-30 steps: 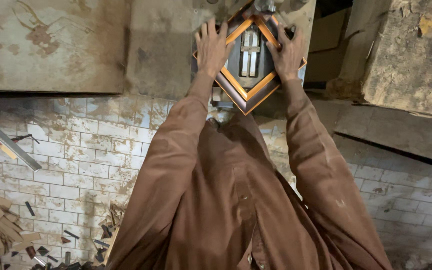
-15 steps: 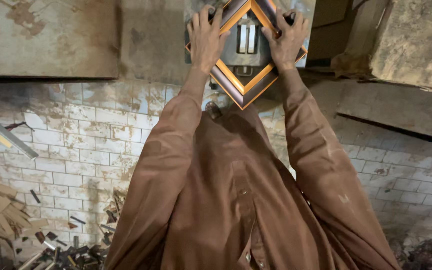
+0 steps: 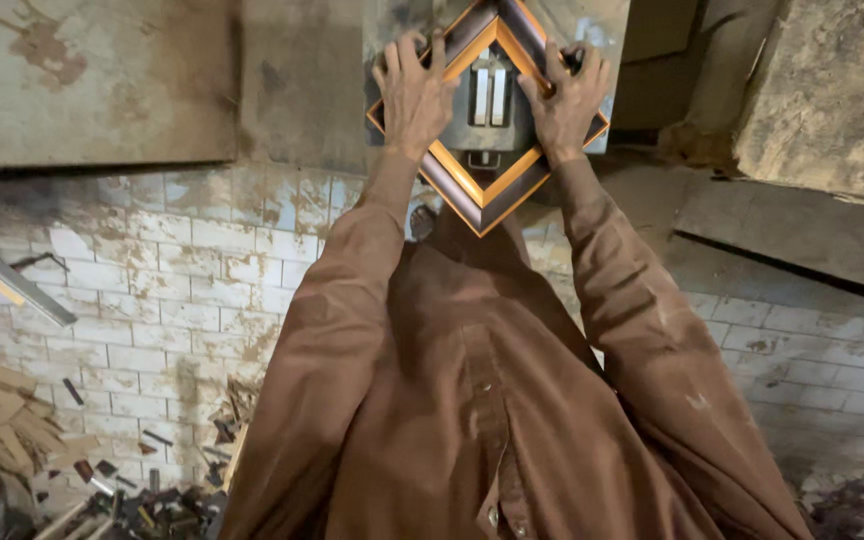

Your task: The person places a picture frame corner under a V-nailing machine, presses the frame down to drive a V-nail into the joint, then rotates the frame to join the remaining corners. Finished frames are stacked on the workbench, and the person retrieves more frame parts from a rack to continue joining.

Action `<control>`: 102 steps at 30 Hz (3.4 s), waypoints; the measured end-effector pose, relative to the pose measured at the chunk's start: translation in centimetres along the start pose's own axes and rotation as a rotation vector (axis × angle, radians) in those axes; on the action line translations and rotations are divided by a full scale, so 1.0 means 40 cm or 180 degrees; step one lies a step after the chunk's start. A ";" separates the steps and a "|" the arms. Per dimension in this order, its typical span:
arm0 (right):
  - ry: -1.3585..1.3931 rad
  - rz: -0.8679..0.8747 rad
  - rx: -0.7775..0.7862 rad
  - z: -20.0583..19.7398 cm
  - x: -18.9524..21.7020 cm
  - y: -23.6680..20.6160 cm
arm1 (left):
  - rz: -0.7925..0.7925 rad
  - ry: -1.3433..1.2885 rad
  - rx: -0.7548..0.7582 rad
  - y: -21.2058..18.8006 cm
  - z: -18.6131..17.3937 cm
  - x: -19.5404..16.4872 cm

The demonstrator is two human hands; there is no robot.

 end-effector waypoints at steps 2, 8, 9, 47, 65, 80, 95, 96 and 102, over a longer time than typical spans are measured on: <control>0.0047 0.0002 0.0034 0.006 -0.002 -0.004 | -0.0052 -0.0022 0.0016 -0.001 0.007 0.007; 0.0007 0.0065 0.0072 0.012 -0.011 -0.009 | -0.0061 0.0006 0.0001 -0.014 0.020 0.016; 0.0001 0.0019 0.0042 0.009 -0.009 -0.009 | -0.0036 0.0004 -0.0028 -0.016 0.022 0.015; -0.0023 0.0007 0.0032 -0.015 0.010 -0.003 | -0.0107 0.0149 0.0182 -0.021 0.064 0.029; -0.0146 0.0363 0.0204 0.032 -0.008 0.125 | -0.0198 0.0115 0.0014 0.113 0.007 0.010; -0.0060 0.0721 0.0100 0.053 -0.037 0.104 | -0.0928 -0.0230 -0.1573 -0.025 -0.083 0.085; 0.0017 0.0840 -0.0001 0.071 -0.062 0.090 | -0.1028 -0.0244 -0.1569 -0.041 -0.052 0.113; 0.0046 0.0813 -0.0024 0.072 -0.061 0.091 | -0.1061 -0.0264 -0.1537 -0.043 -0.050 0.116; -0.0084 0.0728 -0.0046 0.068 -0.064 0.084 | -0.1045 -0.0093 -0.1478 -0.053 -0.046 0.116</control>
Point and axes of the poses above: each hand's wrist, its own y-axis towards the middle knuckle, its own z-axis out of the palm, x = y × z, the point moved 9 cm from there along y, towards the middle knuckle, and after that the axes turned 6 degrees about -x, right-handed, at the moved point
